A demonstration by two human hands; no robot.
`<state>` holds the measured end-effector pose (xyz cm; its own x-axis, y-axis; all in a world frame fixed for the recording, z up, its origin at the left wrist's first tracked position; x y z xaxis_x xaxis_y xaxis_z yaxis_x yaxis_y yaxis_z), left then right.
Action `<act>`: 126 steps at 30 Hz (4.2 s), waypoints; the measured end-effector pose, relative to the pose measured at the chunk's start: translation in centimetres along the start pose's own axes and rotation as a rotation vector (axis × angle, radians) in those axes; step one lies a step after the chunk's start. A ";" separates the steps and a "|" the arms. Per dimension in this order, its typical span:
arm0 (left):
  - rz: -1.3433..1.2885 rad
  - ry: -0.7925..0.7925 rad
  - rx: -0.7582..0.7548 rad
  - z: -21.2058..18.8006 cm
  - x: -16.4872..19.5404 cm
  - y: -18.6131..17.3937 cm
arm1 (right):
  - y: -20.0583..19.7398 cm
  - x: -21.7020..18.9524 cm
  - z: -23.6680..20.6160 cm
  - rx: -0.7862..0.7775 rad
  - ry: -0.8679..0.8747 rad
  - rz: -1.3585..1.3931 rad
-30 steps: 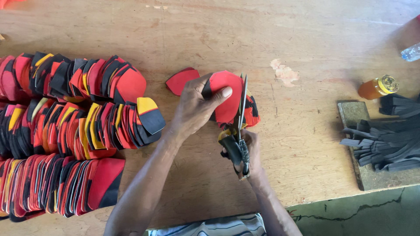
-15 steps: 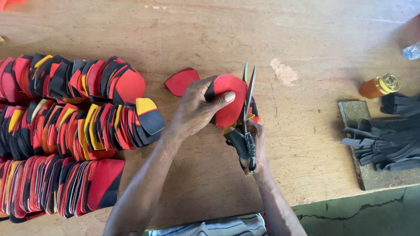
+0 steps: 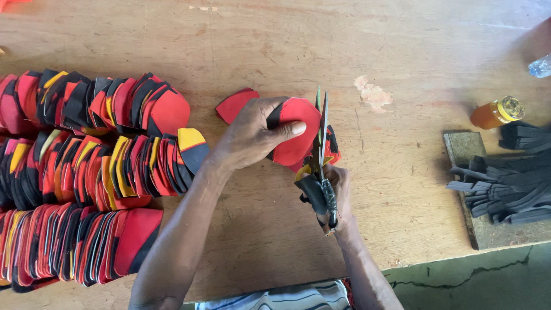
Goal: The person uses shears to trim the edges of stacked red, black, and yellow material pieces on a wooden workbench. They repeatedly pick up pieces, cut along the edges, and place the trimmed pieces back into the stack while discarding the cut-off strips.
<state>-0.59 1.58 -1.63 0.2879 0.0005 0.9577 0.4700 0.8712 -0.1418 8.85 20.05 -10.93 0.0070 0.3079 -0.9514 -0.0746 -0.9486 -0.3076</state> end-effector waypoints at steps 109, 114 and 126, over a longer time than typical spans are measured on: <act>-0.490 0.047 0.322 0.5 -3.3 1.2 | 0.7 1.6 -2.2 -0.171 0.070 0.037; -0.325 0.317 0.383 -0.6 -1.7 2.6 | 0.9 0.0 -3.2 -0.053 -0.431 0.072; -0.530 0.353 0.383 1.0 -0.5 -1.5 | 2.4 -0.6 -4.8 -0.230 0.144 0.183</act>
<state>-2.24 0.74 -1.60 0.3849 -0.5687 0.7270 0.3148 0.8213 0.4758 13.50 17.25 -11.13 0.1569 0.1330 -0.9786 0.1395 -0.9839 -0.1114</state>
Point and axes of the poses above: each hand's wrist, its own z-axis towards the middle knuckle, its own y-axis out of the palm, x = y × z, the point moved 3 cm from there along z, towards the middle knuckle, and after that the axes turned 6 degrees about -z, right-handed, at the moved point
